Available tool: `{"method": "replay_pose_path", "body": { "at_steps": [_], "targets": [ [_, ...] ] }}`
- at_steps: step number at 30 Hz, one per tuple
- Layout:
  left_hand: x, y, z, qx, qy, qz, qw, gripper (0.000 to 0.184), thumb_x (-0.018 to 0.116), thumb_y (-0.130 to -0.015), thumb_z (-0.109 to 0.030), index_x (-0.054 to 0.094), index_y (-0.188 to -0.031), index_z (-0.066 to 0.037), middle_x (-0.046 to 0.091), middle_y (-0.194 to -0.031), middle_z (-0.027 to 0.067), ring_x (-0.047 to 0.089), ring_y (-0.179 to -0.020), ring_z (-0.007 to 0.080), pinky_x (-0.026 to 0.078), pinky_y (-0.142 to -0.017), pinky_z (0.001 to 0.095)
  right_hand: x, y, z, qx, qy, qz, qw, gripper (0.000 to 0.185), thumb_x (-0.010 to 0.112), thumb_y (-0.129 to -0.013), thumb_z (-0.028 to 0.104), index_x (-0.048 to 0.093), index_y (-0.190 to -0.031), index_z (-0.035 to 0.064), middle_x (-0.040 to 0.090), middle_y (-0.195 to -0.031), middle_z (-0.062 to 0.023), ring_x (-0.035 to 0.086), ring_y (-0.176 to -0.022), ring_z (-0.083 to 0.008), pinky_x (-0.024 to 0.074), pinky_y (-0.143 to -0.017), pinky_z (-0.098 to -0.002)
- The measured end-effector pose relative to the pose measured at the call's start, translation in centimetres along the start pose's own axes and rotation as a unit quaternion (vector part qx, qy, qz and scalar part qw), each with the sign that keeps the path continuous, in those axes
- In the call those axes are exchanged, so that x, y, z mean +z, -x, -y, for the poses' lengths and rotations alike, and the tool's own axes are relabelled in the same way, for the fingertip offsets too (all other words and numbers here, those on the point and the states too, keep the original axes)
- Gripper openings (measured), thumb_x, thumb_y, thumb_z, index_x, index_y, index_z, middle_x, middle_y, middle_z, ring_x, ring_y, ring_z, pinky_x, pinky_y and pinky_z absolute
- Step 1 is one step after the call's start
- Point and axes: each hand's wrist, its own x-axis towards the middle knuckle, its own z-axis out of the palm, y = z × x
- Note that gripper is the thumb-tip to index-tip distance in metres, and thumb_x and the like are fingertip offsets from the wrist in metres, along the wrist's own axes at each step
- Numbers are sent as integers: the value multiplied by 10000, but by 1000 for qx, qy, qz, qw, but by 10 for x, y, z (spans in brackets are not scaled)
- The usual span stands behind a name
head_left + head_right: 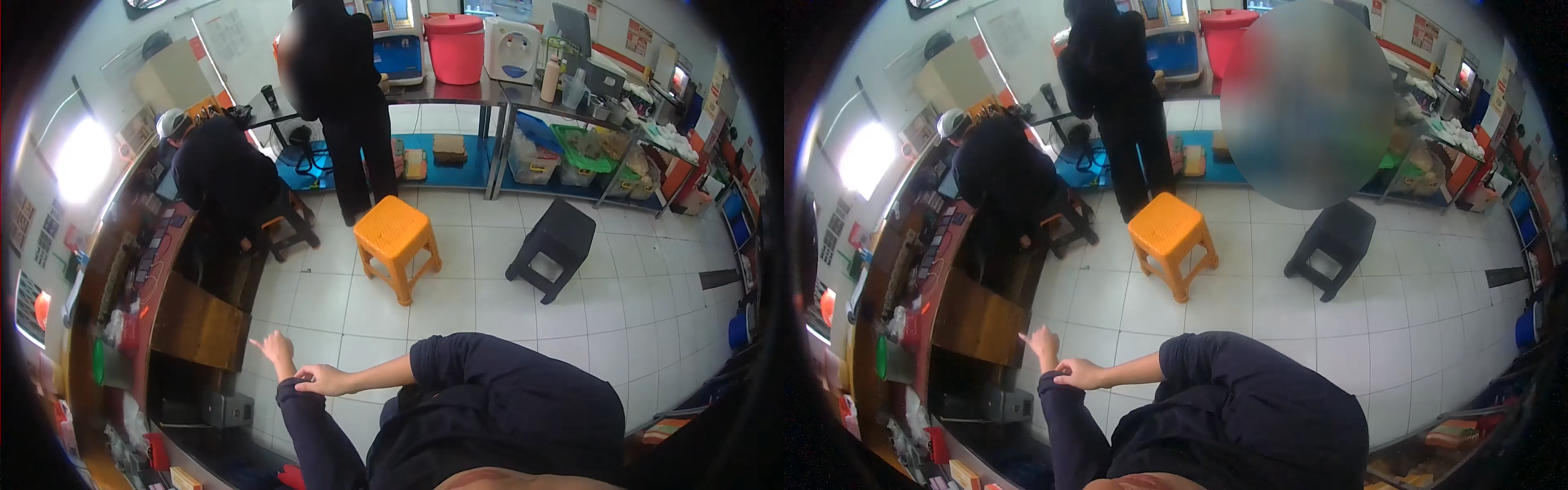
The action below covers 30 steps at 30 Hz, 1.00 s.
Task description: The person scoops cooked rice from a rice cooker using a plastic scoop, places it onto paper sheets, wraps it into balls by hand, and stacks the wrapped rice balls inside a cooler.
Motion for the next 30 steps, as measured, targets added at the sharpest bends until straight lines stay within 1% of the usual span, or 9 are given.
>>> {"method": "replay_pose_path", "body": {
  "at_steps": [7, 10, 13, 15, 18, 20, 22, 25, 30],
  "targets": [
    [-13, -46, -39, 73, -161, -15, 984, 186, 491, -788, -193, 649, -847, -115, 643, -926, 51, 589, -947, 218, 101, -1027, 593, -55, -6, 51, -218, 104, 30, 970, 189, 609, -714, 180, 667, -846, 57, 616, -998, -143, 600, -874, -236, 470, -751, -315],
    [4, -76, -28, -133, 55, 64, 988, 284, 529, -784, -277, 625, -995, -112, 607, -1061, 80, 559, -1025, 247, 95, -1008, 634, -47, 32, 78, -388, 321, 112, 857, 176, 564, -754, 129, 598, -914, 62, 566, -892, -104, 567, -792, -317, 467, -702, -366],
    [-35, -84, -2, -252, 330, 104, 904, 382, 454, -813, -330, 607, -1047, -70, 585, -1076, 160, 544, -1036, 264, 233, -987, 555, -72, 46, 78, -363, 179, -20, 914, 270, 549, -782, 90, 544, -1051, 76, 526, -907, -129, 541, -831, -325, 447, -735, -374],
    [-52, -79, 13, -252, 577, 18, 777, 428, 401, -836, -372, 584, -1096, -86, 562, -1121, 158, 511, -1086, 257, 266, -974, 507, -80, 52, 86, -340, 127, -100, 927, 345, 542, -793, 59, 494, -1134, 79, 520, -914, -143, 528, -860, -329, 430, -758, -384],
    [18, -190, 41, -303, 882, 36, 359, 506, 314, -858, -430, 537, -1138, -72, 539, -1164, 114, 510, -1072, 232, 318, -929, 450, -84, 80, 119, -294, 59, -132, 945, 289, 534, -791, 55, 525, -1079, 41, 544, -989, -178, 536, -941, -357, 438, -824, -365],
    [-77, -174, -4, -456, 852, 8, 258, 465, 403, -845, -389, 477, -1207, -107, 514, -1219, 12, 506, -1052, 206, 252, -987, 483, -111, 76, 114, -322, 75, -77, 941, 311, 564, -804, 91, 516, -1108, 45, 550, -955, -119, 560, -883, -265, 459, -763, -328],
    [-63, -227, -21, -420, 868, 25, 263, 466, 381, -845, -395, 481, -1187, -95, 535, -1181, -18, 516, -1017, 188, 254, -978, 493, -153, 68, 102, -221, 53, 45, 973, 279, 578, -812, 121, 545, -1076, 35, 580, -954, -107, 580, -874, -217, 483, -718, -302],
    [-64, -236, -134, -47, 803, -83, 588, 316, 477, -837, -182, 532, -1112, -36, 578, -1059, 76, 571, -845, 188, 471, -726, 340, -237, 24, 1, 61, 98, 69, 991, 278, 543, -836, 257, 603, -1016, 54, 645, -866, -74, 619, -707, -163, 502, -574, -283],
    [-177, 1, -369, 469, 560, 264, 630, 244, 569, -815, -169, 586, -989, 2, 607, -960, 98, 583, -849, 187, 457, -767, 285, -370, 25, -197, 335, 298, -122, 885, 347, 527, -829, 367, 599, -982, 65, 636, -879, -82, 604, -666, -199, 513, -564, -362]
  ]
}}
